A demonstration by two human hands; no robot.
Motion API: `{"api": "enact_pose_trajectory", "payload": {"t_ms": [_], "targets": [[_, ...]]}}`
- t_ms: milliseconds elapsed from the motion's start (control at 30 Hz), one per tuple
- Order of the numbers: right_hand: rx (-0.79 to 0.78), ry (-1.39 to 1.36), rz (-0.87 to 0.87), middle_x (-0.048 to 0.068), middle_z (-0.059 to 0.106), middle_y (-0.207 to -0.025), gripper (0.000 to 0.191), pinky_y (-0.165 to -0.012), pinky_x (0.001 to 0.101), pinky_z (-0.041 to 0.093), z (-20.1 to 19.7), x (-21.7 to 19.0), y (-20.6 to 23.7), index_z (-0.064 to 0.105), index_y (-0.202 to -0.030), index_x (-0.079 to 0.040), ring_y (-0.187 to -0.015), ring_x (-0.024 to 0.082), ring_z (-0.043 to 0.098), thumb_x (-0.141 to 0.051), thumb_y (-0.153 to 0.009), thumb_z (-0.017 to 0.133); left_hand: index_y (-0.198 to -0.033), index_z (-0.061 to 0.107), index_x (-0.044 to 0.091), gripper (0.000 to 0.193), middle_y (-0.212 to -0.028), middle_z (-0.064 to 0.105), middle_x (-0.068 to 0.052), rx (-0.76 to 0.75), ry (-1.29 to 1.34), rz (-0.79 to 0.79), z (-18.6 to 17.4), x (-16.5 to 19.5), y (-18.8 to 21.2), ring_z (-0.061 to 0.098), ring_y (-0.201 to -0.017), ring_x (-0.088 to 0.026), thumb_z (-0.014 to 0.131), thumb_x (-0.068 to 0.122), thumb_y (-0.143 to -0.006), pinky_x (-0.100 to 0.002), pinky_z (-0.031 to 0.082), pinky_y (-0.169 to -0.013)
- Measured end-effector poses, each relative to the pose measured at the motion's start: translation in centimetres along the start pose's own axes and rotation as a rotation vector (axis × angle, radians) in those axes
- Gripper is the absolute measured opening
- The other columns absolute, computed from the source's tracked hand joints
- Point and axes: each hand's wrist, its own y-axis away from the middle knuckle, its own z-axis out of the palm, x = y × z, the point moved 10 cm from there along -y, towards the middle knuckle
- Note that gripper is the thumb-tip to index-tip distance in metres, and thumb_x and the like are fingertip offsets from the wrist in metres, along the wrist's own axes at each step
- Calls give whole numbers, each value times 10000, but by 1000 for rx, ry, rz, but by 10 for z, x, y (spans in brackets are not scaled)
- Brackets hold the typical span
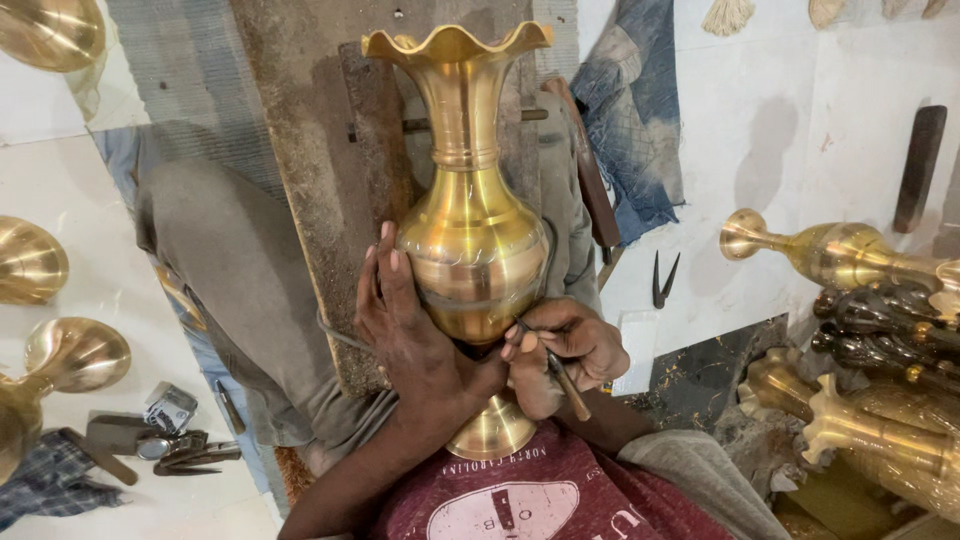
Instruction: The person holds a brass vase steady on a wooden board and engraves a decorative pattern around its body using a small hand scriber. They rotate the vase to reach new areas, wrap a strap around it for grip, and use a wooden mallet with a punch tool near the base before resuming engraving.
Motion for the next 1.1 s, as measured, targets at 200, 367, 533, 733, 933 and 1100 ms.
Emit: {"api": "enact_pose_trajectory", "payload": {"t_ms": [200,367,533,733,933,1100], "targets": [[367,499,-768,182,731,-985,199,-778,290,683,46,-97,-7,565,-905,14,-867,210,789,-46,-1002,728,-1653,48,81,1216,-1696,247,-261,-12,-10,-19,3,-5,2,270,-1563,-471,762,622,-830,-614,216,-1281],[67,-60,35,188,691,-995,385,-797,316,610,59,-80,-71,583,-1007,109,-892,226,745,-274,-1021,625,-1660,30,81,1194,-1705,226,-256,-7,16,14,3,-5,3,266,-1569,-466,726,664,-883,-610,208,-1303],[909,685,-951,39,660,-813,354,-525,232,513,74,-142,-22,444,-831,-97,-628,80,632,-204,-934,766,-1664,58,95,1227,-1708,265,-235,10,-21,-28,4,-7,3,297,-1576,-437,745,645,-809,-570,233,-1276],[506,-156,-445,134,650,-846,241,-535,239,525,-6,-65,-29,474,-906,-57,-615,113,613,-82,-968,705,-1624,50,82,1335,-1656,270,-254,14,-40,-19,3,2,-3,284,-1525,-444,929,495,-707,-599,235,-1270],[389,-296,-314,181,637,-909,169,-566,248,540,-14,-70,-53,494,-980,-29,-647,135,616,-11,-1004,661,-1609,83,80,1370,-1645,283,-248,1,-31,-44,6,6,-4,295,-1502,-444,962,369,-598,-593,249,-1268],[370,-309,-249,179,640,-952,168,-568,236,532,-13,-67,-50,490,-998,-36,-665,130,609,-9,-1030,653,-1603,81,71,1380,-1649,269,-241,-10,-51,-73,10,4,-2,285,-1497,-453,951,353,-569,-602,236,-1264]]}}
